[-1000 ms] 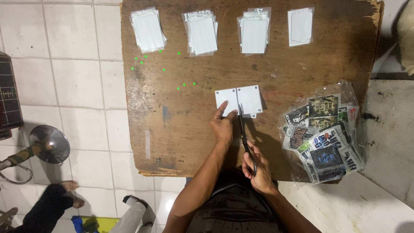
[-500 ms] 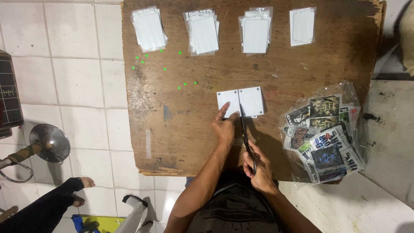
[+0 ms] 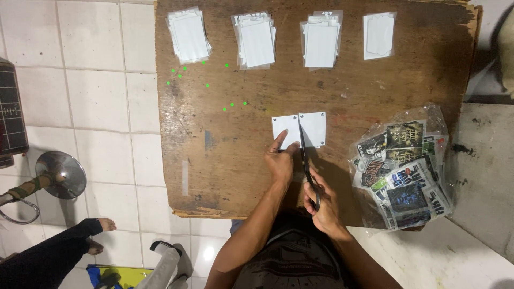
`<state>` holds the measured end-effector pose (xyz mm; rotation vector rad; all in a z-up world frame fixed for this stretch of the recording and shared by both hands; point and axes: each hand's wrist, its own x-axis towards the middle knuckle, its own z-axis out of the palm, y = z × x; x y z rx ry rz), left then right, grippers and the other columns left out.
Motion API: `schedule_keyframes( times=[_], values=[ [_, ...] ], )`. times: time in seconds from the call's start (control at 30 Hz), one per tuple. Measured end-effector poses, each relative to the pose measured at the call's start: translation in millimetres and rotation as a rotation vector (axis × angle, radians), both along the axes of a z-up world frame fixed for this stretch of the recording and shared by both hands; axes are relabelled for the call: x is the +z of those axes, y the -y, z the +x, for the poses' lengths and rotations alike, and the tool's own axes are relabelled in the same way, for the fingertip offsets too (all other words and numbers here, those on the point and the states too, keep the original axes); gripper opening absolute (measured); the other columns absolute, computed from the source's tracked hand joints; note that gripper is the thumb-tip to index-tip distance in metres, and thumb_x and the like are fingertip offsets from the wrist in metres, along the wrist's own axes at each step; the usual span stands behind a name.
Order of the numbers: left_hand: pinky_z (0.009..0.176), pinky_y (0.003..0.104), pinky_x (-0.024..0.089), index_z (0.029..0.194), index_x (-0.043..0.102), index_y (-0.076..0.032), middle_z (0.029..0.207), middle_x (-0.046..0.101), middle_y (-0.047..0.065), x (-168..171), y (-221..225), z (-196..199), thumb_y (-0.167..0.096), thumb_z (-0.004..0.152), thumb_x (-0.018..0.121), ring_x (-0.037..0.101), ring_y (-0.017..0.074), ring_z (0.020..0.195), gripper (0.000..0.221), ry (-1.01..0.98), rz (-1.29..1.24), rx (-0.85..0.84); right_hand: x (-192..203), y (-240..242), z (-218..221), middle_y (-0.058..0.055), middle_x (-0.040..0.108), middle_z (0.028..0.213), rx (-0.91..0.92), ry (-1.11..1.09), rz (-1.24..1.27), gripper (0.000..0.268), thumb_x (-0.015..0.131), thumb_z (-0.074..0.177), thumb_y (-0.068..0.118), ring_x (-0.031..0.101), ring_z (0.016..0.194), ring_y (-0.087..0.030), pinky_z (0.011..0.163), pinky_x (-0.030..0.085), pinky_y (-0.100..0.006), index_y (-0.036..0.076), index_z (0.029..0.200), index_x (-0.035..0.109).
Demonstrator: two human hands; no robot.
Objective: Cutting small paper labels with scissors and organizing them on a wooden table.
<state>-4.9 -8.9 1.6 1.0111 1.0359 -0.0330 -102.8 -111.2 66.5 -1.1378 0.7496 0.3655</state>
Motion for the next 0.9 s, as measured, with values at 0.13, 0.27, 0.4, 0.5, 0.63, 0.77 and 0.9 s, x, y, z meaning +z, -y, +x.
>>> schedule_keyframes(
  times=[0.13,0.27,0.4,0.5,0.63,0.77,0.9],
  values=[
    [0.063,0.027,0.065,0.127,0.071,-0.006,0.112,0.072,0.017,11.4,-2.5,0.8,0.008,0.07,0.082,0.075,0.0203,0.072,0.06,-0.015,0.007,-0.023,2.9,-2.4,6.6,-0.012,0.051,0.06,-0.009,0.01,0.005,0.052,0.072,0.092,0.014,0.048,0.032,-0.014,0.026,0.033,-0.02,0.004,0.141,0.058],
    [0.062,0.026,0.063,0.128,0.071,-0.005,0.113,0.072,0.017,6.8,-2.5,-1.1,0.008,0.07,0.082,0.074,0.0181,0.071,0.06,0.002,0.001,-0.016,-1.9,-2.2,10.7,-0.012,0.051,0.06,0.002,0.014,0.006,0.054,0.072,0.092,0.015,0.048,0.032,-0.014,0.026,0.033,-0.02,0.003,0.142,0.057],
    [0.062,0.026,0.063,0.127,0.071,-0.004,0.112,0.071,0.016,-1.9,-3.0,-4.3,0.007,0.07,0.083,0.073,0.0159,0.071,0.059,0.023,0.027,-0.026,-10.6,-0.7,12.9,-0.011,0.05,0.06,0.008,0.021,0.011,0.053,0.072,0.092,0.016,0.047,0.032,-0.013,0.026,0.032,-0.019,0.006,0.142,0.057],
    [0.062,0.027,0.063,0.127,0.071,-0.004,0.111,0.071,0.017,1.8,-3.0,-5.2,0.008,0.07,0.083,0.073,0.0171,0.071,0.059,0.03,0.026,-0.028,-12.0,1.2,16.7,-0.012,0.05,0.059,0.015,0.019,0.009,0.055,0.073,0.092,0.017,0.047,0.031,-0.014,0.026,0.032,-0.02,0.004,0.143,0.056],
    [0.061,0.026,0.061,0.127,0.071,-0.005,0.106,0.073,0.016,7.1,-4.9,-5.1,0.008,0.07,0.082,0.073,0.0153,0.07,0.06,0.024,0.025,-0.039,-17.5,2.9,19.3,-0.012,0.05,0.059,0.027,0.014,0.002,0.056,0.073,0.092,0.019,0.046,0.031,-0.014,0.025,0.031,-0.02,0.003,0.143,0.055],
    [0.059,0.026,0.06,0.127,0.072,-0.005,0.1,0.074,0.016,27.6,-9.8,-4.9,0.008,0.069,0.082,0.072,0.0135,0.068,0.06,0.015,0.028,-0.055,-32.9,6.4,25.5,-0.012,0.051,0.059,0.046,0.021,0.012,0.057,0.072,0.093,0.02,0.047,0.032,-0.013,0.027,0.031,-0.019,0.005,0.144,0.054],
    [0.075,0.028,0.055,0.128,0.073,-0.01,0.102,0.072,0.017,43.0,-17.5,-15.4,0.001,0.07,0.084,0.069,0.016,0.084,0.06,-0.048,0.052,-0.146,-16.8,15.5,47.1,-0.01,0.053,0.06,0.034,0.074,-0.023,0.056,0.074,0.092,0.023,0.048,0.032,-0.014,0.027,0.032,-0.019,0.009,0.143,0.056]
  ],
)
